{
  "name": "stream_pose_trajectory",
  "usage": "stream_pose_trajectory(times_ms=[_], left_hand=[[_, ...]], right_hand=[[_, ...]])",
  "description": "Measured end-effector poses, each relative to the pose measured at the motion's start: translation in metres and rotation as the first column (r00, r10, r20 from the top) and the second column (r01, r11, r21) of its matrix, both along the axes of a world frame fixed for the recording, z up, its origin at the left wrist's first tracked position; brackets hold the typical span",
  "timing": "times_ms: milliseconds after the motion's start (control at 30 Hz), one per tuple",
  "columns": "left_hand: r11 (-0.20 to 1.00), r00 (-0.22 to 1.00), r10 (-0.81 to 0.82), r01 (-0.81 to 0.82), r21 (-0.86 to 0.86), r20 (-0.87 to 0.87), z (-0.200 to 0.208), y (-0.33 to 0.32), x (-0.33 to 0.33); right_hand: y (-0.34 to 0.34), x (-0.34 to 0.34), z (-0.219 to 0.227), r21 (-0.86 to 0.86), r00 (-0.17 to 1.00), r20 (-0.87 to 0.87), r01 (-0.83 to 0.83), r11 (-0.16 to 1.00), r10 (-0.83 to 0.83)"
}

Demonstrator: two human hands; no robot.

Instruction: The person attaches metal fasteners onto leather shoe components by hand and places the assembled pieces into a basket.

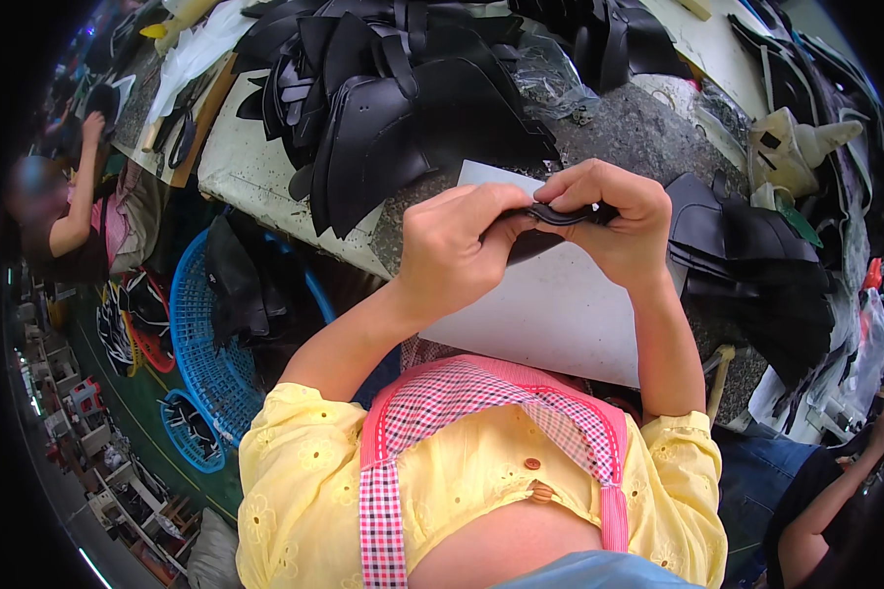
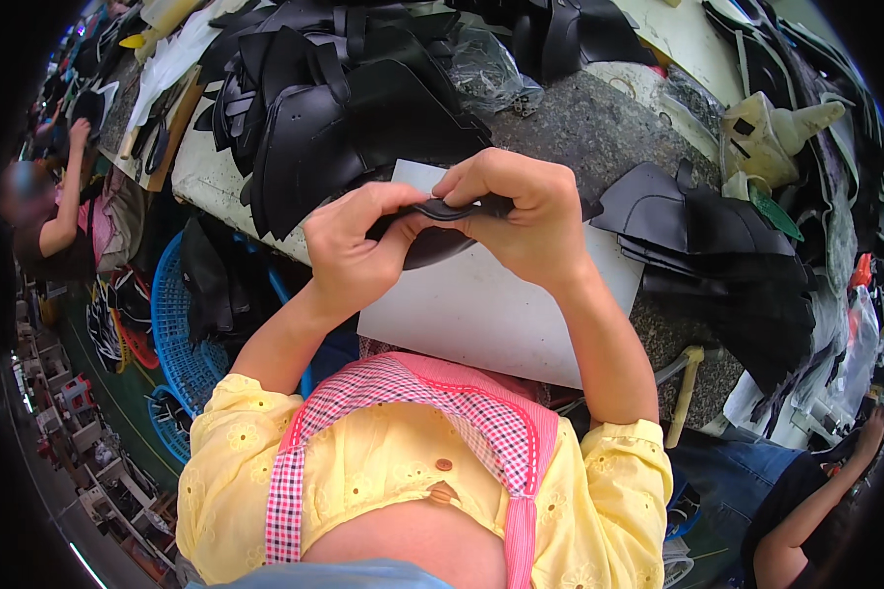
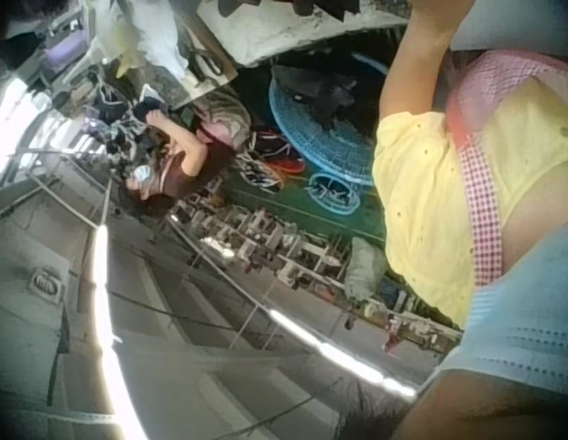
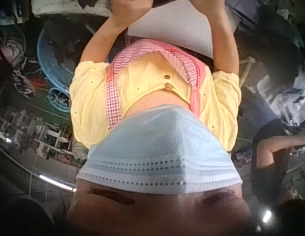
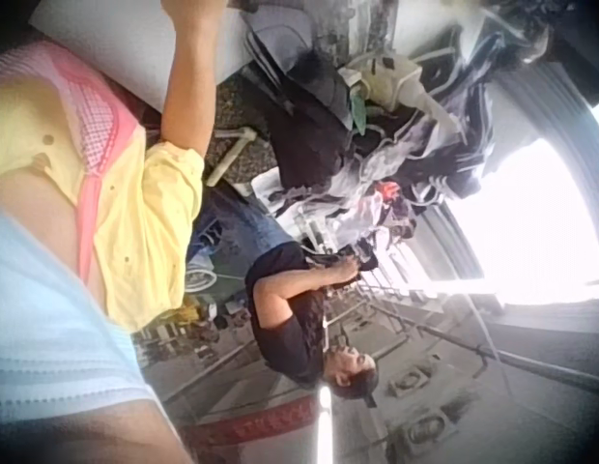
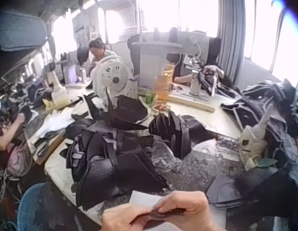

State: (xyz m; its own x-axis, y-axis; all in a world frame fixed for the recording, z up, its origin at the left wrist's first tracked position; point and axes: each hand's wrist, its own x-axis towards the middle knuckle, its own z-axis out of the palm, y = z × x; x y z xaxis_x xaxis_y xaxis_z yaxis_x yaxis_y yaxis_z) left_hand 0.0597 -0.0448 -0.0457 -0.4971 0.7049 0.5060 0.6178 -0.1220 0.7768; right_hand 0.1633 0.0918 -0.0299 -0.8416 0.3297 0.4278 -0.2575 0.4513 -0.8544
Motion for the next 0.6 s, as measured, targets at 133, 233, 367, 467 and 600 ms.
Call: stream_pose_trajectory(times_ms=[133,233,367,467,600], left_hand=[[0.974,0.974,-0.003,0.054,0.219,-0.224,-0.009,0.004,0.000],[0.944,0.970,0.025,0.058,0.326,-0.243,-0.014,0.010,0.005],[0.909,0.992,-0.098,0.054,0.413,0.085,-0.024,0.017,0.009],[0.900,0.996,-0.090,0.077,0.429,0.010,-0.017,0.018,0.009],[0.869,0.984,-0.075,0.145,0.474,-0.164,-0.016,0.022,0.005]], right_hand=[[-0.006,0.003,-0.005,-0.029,0.994,-0.049,0.094,0.995,-0.095],[-0.010,0.002,-0.008,-0.075,0.978,-0.165,0.119,0.990,-0.130],[-0.015,0.006,-0.010,-0.221,0.976,-0.164,0.109,0.969,-0.147],[-0.019,0.009,-0.010,-0.375,0.978,-0.137,0.096,0.922,-0.158],[-0.019,0.014,-0.008,-0.547,0.980,-0.172,-0.012,0.837,-0.098]])
